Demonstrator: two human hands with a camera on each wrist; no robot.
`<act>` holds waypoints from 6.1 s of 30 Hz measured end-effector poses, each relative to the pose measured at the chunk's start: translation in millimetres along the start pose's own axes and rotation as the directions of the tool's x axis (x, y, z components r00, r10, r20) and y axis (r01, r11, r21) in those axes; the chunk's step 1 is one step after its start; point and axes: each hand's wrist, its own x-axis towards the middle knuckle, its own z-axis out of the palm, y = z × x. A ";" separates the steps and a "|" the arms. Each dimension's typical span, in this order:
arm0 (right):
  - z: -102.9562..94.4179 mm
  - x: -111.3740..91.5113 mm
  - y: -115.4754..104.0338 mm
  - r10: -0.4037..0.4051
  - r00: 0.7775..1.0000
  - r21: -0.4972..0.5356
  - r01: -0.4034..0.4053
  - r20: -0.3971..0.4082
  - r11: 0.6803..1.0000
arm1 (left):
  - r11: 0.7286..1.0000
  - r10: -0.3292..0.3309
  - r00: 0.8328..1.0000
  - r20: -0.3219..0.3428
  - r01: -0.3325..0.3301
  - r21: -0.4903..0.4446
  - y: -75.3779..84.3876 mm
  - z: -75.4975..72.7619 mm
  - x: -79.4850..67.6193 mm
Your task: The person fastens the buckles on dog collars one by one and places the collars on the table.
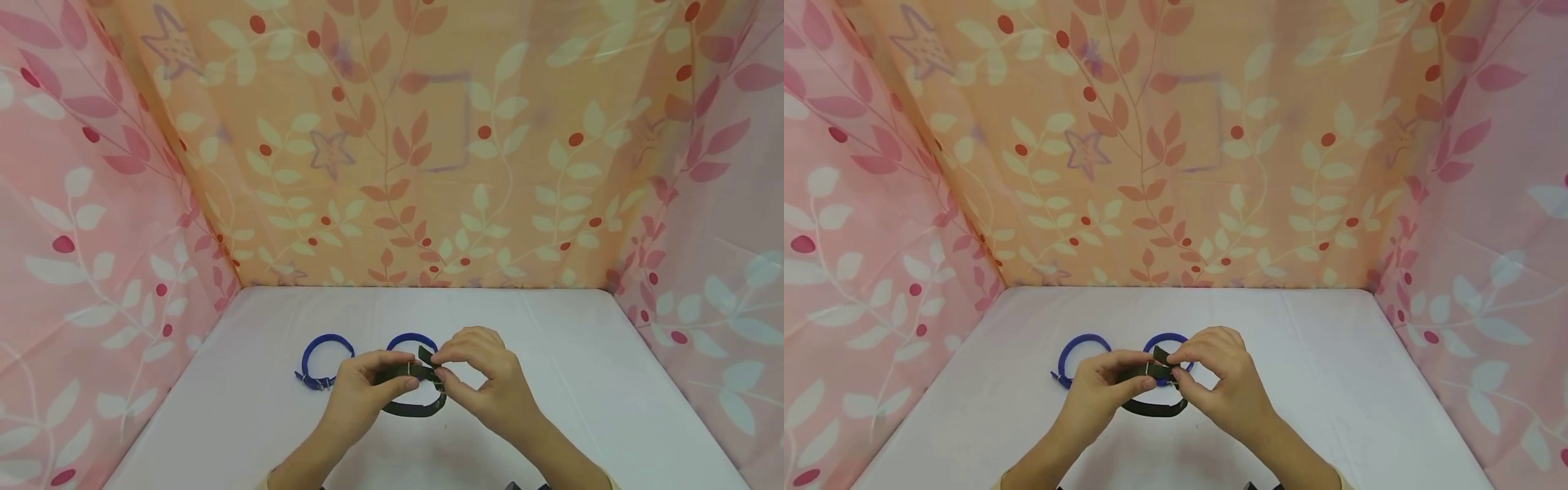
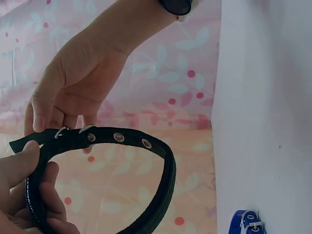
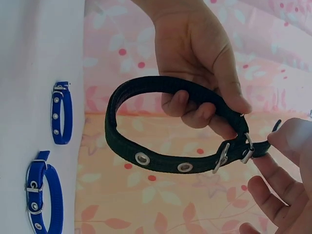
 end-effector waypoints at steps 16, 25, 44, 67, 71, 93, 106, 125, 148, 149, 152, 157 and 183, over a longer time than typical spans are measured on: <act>-2.0 1.0 0.6 -0.041 0.998 -0.032 0.042 0.037 0.999 | 0.991 0.130 0.991 -0.036 -0.130 -0.010 0.6 2.6 -4.9; -2.9 2.1 0.8 -0.057 0.994 -0.038 0.061 0.089 0.997 | 0.991 0.137 0.990 -0.039 -0.136 0.009 0.2 3.9 -4.9; -1.6 -2.6 3.5 -0.133 0.981 -0.126 0.152 0.143 0.980 | 0.987 0.119 0.993 -0.009 -0.117 0.112 -0.7 4.4 -4.9; -7.4 1.1 0.9 -0.001 0.993 -0.011 0.002 0.114 1.000 | 0.957 0.155 0.985 -0.075 -0.131 0.258 3.7 -1.1 -4.0; -10.5 1.0 0.8 0.069 0.988 -0.033 -0.065 0.138 0.997 | 0.985 0.150 0.982 -0.111 -0.139 0.106 4.8 -4.5 -2.5; -14.7 -0.6 10.5 0.116 0.977 -0.080 -0.103 0.180 0.991 | 0.956 0.258 0.962 -0.086 -0.267 -0.124 13.9 -14.5 -4.0; -27.4 3.9 18.7 0.097 0.983 -0.168 -0.071 0.157 0.983 | 0.764 0.553 0.832 -0.043 -0.486 0.425 10.1 -32.2 5.8; -30.7 11.3 22.8 -0.133 0.991 -0.105 0.132 -0.002 0.986 | 0.928 0.046 0.999 0.027 -0.053 0.368 14.7 -36.1 9.2; -38.6 7.0 21.9 0.037 0.994 -0.027 -0.034 0.099 0.999 | 0.944 0.218 0.963 0.155 -0.249 0.216 14.6 -36.9 4.8; -39.7 6.4 20.4 0.100 0.988 -0.054 -0.094 0.115 0.994 | 0.938 0.243 0.958 0.150 -0.271 0.214 14.4 -36.6 4.7; -42.7 5.7 16.4 0.292 0.945 -0.131 -0.274 0.149 0.953 | 0.920 0.309 0.940 0.142 -0.333 0.207 13.6 -35.6 4.5; -44.7 6.6 12.9 0.480 0.861 -0.177 -0.453 0.167 0.874 | 0.896 0.360 0.923 0.136 -0.383 0.225 13.1 -34.6 5.0; -55.1 3.2 37.9 0.470 0.850 -0.083 -0.464 0.239 0.882 | 0.955 0.207 0.978 0.009 -0.204 0.214 -11.3 -21.2 31.1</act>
